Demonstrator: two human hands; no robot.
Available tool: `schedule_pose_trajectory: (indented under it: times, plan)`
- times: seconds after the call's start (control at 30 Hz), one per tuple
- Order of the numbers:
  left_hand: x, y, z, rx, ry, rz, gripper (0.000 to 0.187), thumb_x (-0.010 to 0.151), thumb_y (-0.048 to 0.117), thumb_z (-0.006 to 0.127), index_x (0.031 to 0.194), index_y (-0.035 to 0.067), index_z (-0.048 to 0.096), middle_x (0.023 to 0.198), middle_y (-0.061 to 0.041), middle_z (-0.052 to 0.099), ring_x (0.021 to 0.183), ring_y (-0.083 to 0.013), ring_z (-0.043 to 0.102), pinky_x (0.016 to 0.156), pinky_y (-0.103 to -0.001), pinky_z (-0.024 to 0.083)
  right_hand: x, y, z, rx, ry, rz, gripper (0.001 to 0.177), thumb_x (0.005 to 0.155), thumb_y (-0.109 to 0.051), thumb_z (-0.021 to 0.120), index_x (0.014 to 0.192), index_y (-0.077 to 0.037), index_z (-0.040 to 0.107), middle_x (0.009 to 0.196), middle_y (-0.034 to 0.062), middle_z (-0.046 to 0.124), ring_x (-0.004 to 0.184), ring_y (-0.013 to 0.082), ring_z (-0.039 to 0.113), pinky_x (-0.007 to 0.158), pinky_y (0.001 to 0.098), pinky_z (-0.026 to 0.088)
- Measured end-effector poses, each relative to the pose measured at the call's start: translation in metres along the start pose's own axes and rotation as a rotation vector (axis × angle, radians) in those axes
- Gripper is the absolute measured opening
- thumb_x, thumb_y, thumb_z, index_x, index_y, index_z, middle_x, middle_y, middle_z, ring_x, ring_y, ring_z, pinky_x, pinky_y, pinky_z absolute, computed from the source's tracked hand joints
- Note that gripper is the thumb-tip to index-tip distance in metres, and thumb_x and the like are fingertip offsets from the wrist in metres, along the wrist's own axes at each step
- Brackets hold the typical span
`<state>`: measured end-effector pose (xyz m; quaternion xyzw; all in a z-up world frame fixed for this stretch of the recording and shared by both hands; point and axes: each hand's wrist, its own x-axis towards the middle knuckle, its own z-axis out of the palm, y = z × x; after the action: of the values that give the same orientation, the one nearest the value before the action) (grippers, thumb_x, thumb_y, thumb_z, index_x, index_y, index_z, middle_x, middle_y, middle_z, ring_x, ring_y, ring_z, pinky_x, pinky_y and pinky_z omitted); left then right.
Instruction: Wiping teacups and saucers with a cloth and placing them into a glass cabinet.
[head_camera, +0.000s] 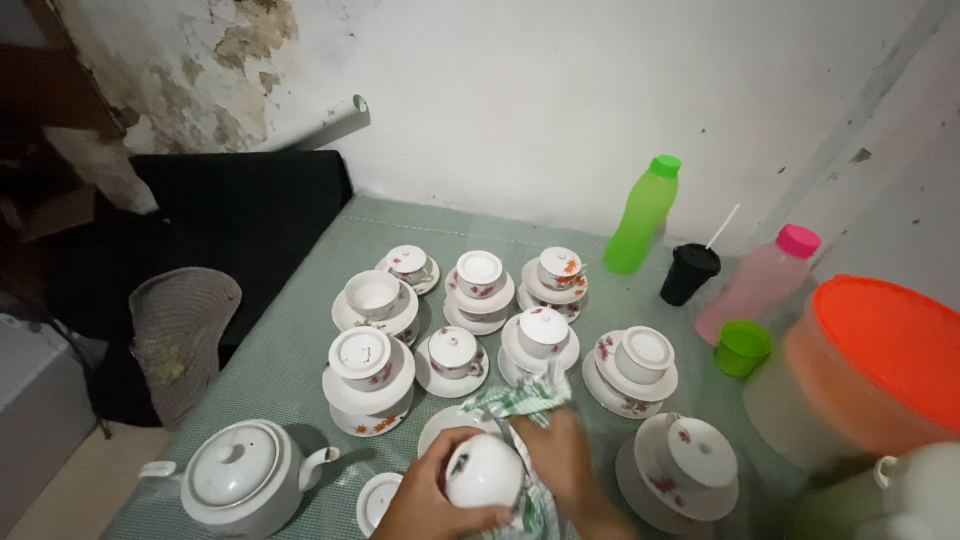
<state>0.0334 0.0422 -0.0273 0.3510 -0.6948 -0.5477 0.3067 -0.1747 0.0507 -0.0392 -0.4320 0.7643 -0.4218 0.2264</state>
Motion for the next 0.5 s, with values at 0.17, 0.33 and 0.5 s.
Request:
schedule_pose_trajectory:
  times: [0.17, 0.33, 0.5]
  plan:
    - [0.024, -0.110, 0.014, -0.314, 0.114, -0.282, 0.074, 0.076, 0.047, 0.071, 0.139, 0.008, 0.060, 0.112, -0.015, 0.072, 0.102, -0.0259, 0.069, 0.090, -0.039, 0.055, -0.019, -0.002, -0.008, 0.498, -0.326, 0.246, 0.035, 0.084, -0.023, 0.077, 0.111, -0.001, 0.072, 0.099, 0.0159, 0.080, 0.083, 0.0237, 0.075, 0.078, 0.0399, 0.058]
    - [0.029, -0.096, 0.023, -0.740, 0.081, -0.543, 0.082, 0.089, 0.068, 0.041, 0.137, 0.006, 0.064, 0.125, -0.013, 0.075, 0.112, -0.0242, 0.071, 0.096, -0.037, 0.054, -0.022, -0.010, -0.023, 0.330, -0.461, 0.110, 0.044, 0.078, -0.016, 0.081, 0.118, -0.005, 0.068, 0.106, 0.0102, 0.081, 0.093, 0.0200, 0.076, 0.087, 0.0338, 0.058]
    - [0.030, -0.114, 0.033, -0.698, -0.179, -0.711, 0.083, 0.091, 0.074, 0.033, 0.121, 0.006, 0.070, 0.092, -0.019, 0.076, 0.078, -0.0286, 0.070, 0.067, -0.037, 0.052, -0.012, -0.018, -0.042, -0.331, -0.419, -0.061, 0.047, 0.073, -0.020, 0.085, 0.113, -0.005, 0.065, 0.101, 0.0191, 0.077, 0.095, 0.0307, 0.076, 0.084, 0.0393, 0.058]
